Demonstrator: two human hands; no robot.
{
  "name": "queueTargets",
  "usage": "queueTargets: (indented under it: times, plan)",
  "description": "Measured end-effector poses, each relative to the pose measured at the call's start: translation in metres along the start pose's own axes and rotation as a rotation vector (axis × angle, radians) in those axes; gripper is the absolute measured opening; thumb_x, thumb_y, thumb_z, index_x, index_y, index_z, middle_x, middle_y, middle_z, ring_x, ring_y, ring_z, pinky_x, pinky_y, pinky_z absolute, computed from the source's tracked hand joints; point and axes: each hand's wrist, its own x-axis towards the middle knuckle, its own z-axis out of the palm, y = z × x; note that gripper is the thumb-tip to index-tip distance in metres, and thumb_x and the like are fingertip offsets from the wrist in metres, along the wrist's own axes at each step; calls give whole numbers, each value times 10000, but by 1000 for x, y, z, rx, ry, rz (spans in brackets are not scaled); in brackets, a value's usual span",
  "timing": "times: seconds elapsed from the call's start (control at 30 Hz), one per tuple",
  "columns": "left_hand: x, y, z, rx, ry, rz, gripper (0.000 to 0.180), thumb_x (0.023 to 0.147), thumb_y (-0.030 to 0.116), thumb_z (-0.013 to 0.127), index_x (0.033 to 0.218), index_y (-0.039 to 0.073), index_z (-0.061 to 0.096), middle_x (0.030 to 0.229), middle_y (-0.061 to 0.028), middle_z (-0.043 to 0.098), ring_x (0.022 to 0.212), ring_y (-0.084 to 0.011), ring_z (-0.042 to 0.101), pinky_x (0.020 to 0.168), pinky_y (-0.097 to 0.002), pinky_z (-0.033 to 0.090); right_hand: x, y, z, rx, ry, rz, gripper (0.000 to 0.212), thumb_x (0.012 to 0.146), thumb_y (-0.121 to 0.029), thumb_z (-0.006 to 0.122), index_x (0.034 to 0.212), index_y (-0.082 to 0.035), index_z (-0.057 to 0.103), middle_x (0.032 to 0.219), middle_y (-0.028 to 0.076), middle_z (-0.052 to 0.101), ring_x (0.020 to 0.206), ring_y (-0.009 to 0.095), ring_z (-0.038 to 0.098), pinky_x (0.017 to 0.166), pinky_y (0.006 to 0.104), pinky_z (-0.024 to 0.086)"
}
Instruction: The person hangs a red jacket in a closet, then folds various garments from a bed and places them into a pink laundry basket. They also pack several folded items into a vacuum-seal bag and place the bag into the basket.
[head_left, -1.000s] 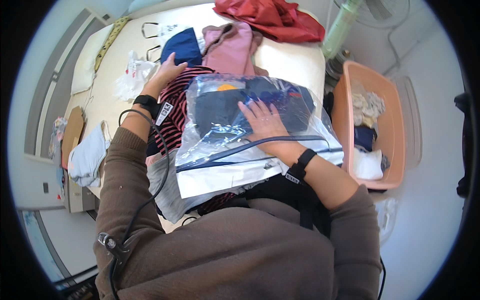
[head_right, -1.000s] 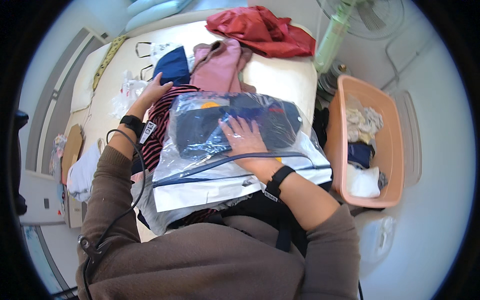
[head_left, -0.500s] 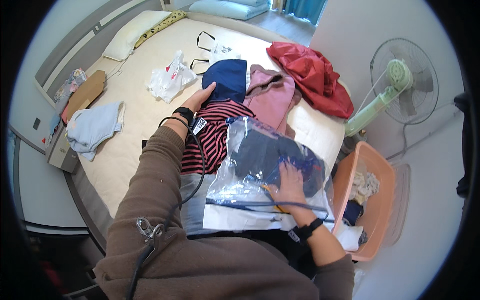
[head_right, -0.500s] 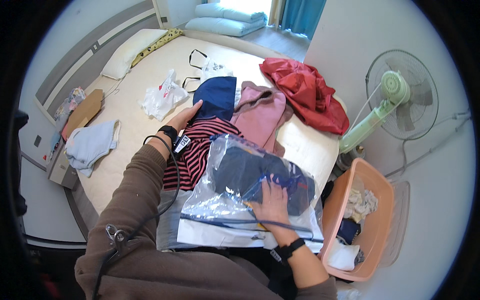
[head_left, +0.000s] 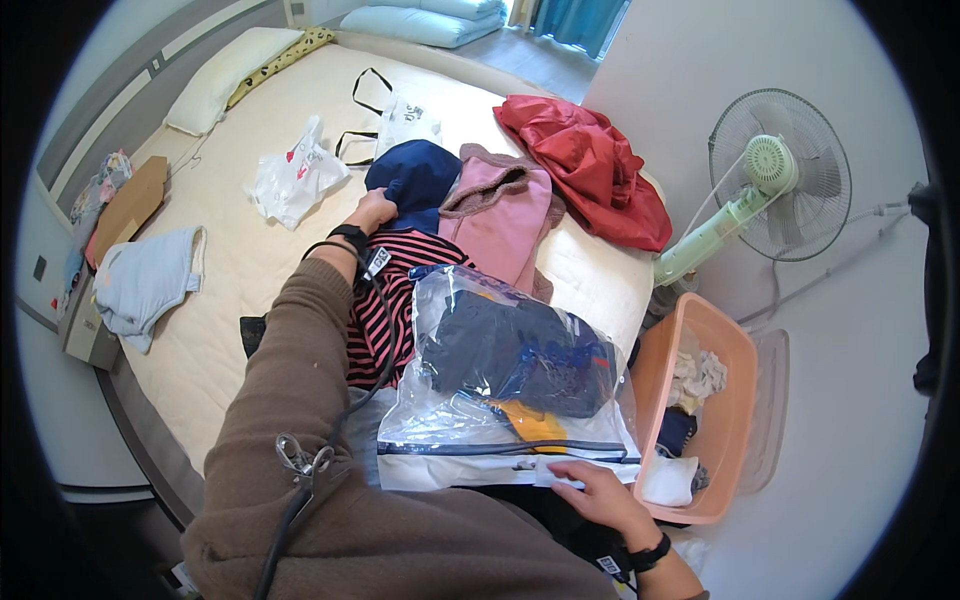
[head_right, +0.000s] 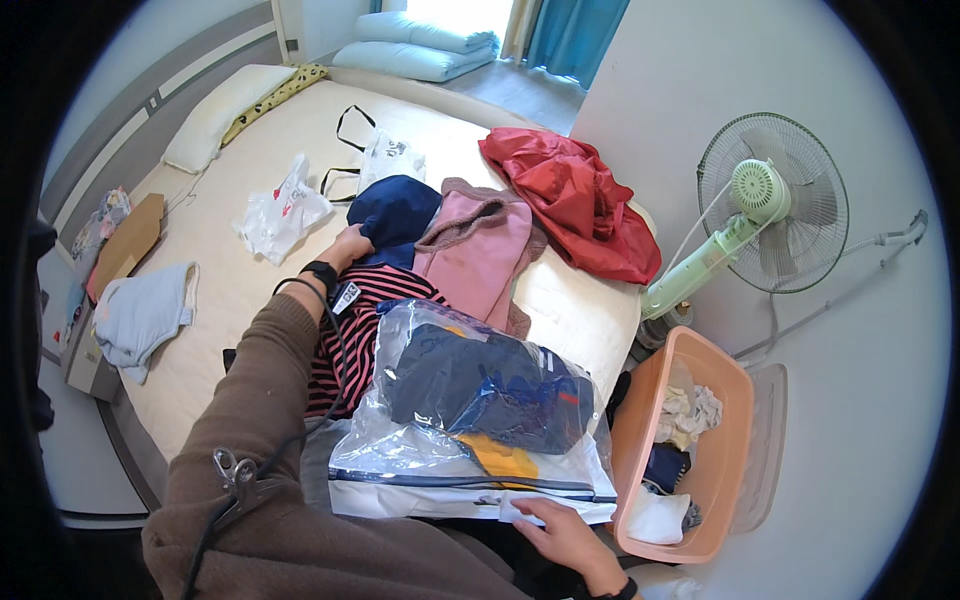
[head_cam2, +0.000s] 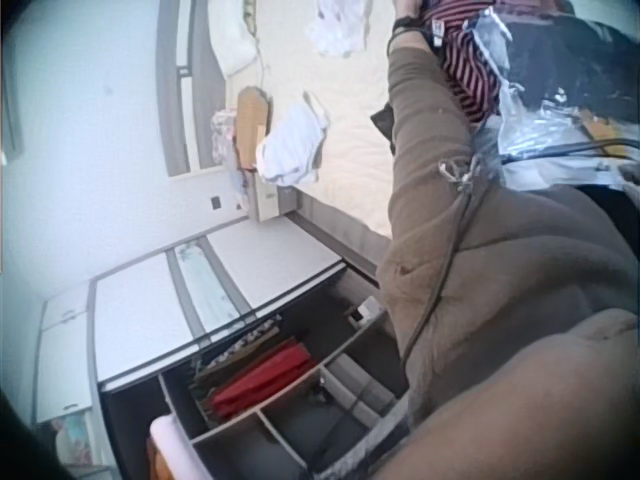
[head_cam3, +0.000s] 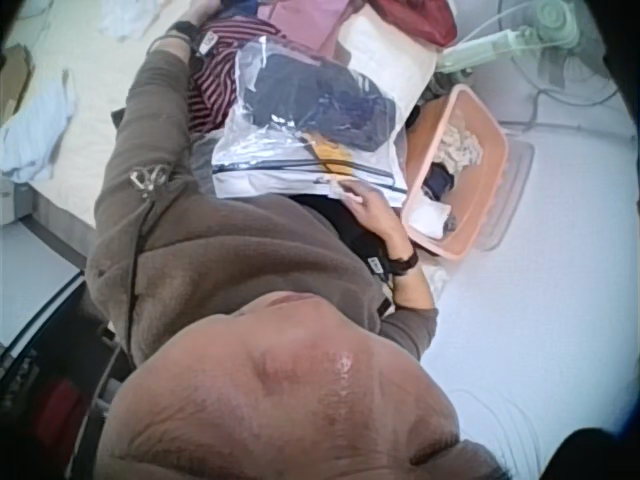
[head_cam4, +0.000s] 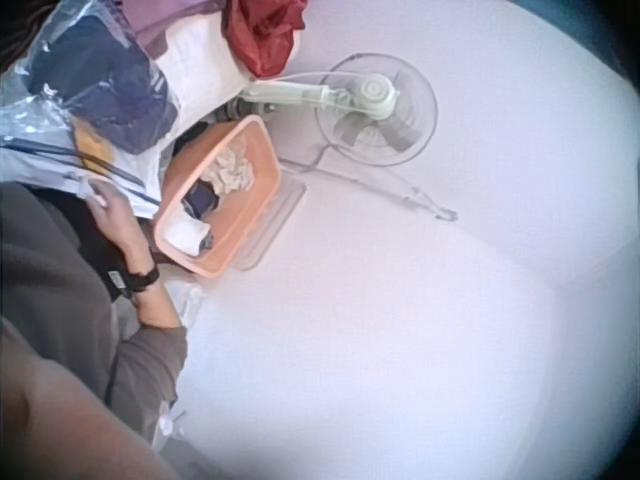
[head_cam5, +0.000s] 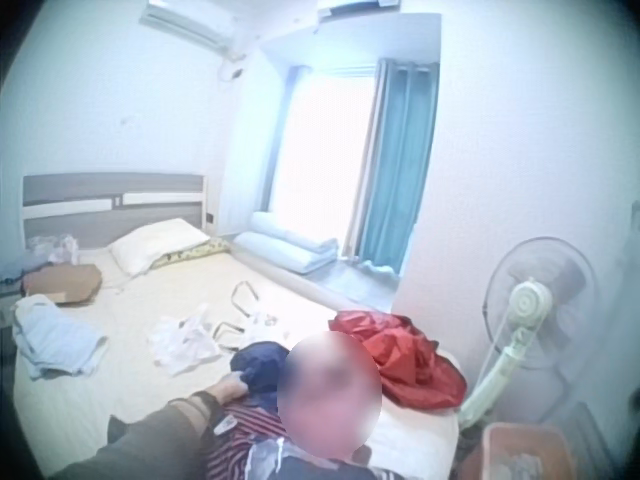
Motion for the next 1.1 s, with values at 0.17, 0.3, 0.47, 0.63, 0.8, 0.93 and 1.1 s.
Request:
queueTargets:
  times: [0.17,0.3,0.47,0.63,0.8,0.93,1.1]
  plan:
    - [-32,-6,-53,-725,-129,46,569,785,-51,673,1338,43,579,1116,-131,698,947,-239,684,880,-363,546,-23,-20,-44,281,-98,70,371,931,-156,678,1282,-45,629,1175,109,694,1061,189,667,948,312,509]
    - [-85,51,-131,-964,-98,295,427,870,35,694,1276,60,566,1051,-93,697,889,-212,690,812,-364,575,-32,-37,-77,469,20,29,342,933,-67,642,1263,19,626,1181,120,684,1067,178,666,963,296,507]
    - [-157,154,-207,-1353,-338,656,391,937,108,648,1312,61,549,1075,-88,685,918,-199,687,813,-331,595,-23,-54,-99,496,275,-193,332,971,-63,589,1285,42,571,1162,142,680,1059,195,663,926,303,522]
    - [-258,223,-200,-1482,-796,796,435,938,108,645,1352,67,519,1134,-88,664,975,-199,670,862,-324,575,-7,-63,-120,631,450,-433,514,1005,-286,595,1391,32,474,1337,174,580,1247,244,564,1033,369,459]
    - [-345,288,-120,-1314,-1161,599,481,938,108,643,1392,74,488,1194,-89,642,1032,-199,652,910,-317,554,-19,-77,-128,941,334,-682,923,870,-618,635,1506,-29,318,1531,152,390,1407,274,390,1143,441,343]
    - [-405,322,-57,-932,-1053,701,578,910,59,636,1450,81,431,1287,-90,597,1124,-207,616,1002,-320,497,-41,-81,-101,1265,451,-757,804,852,-593,652,1463,-124,422,1420,65,537,1332,260,472,1142,452,352]
    - [-453,325,-17,-439,-375,1520,749,851,15,636,1528,162,351,1342,-235,512,1174,-293,603,1011,-342,481,-84,-64,-68,1367,650,-651,829,856,-630,639,1473,-134,391,1461,76,486,1354,268,448,1151,452,344]
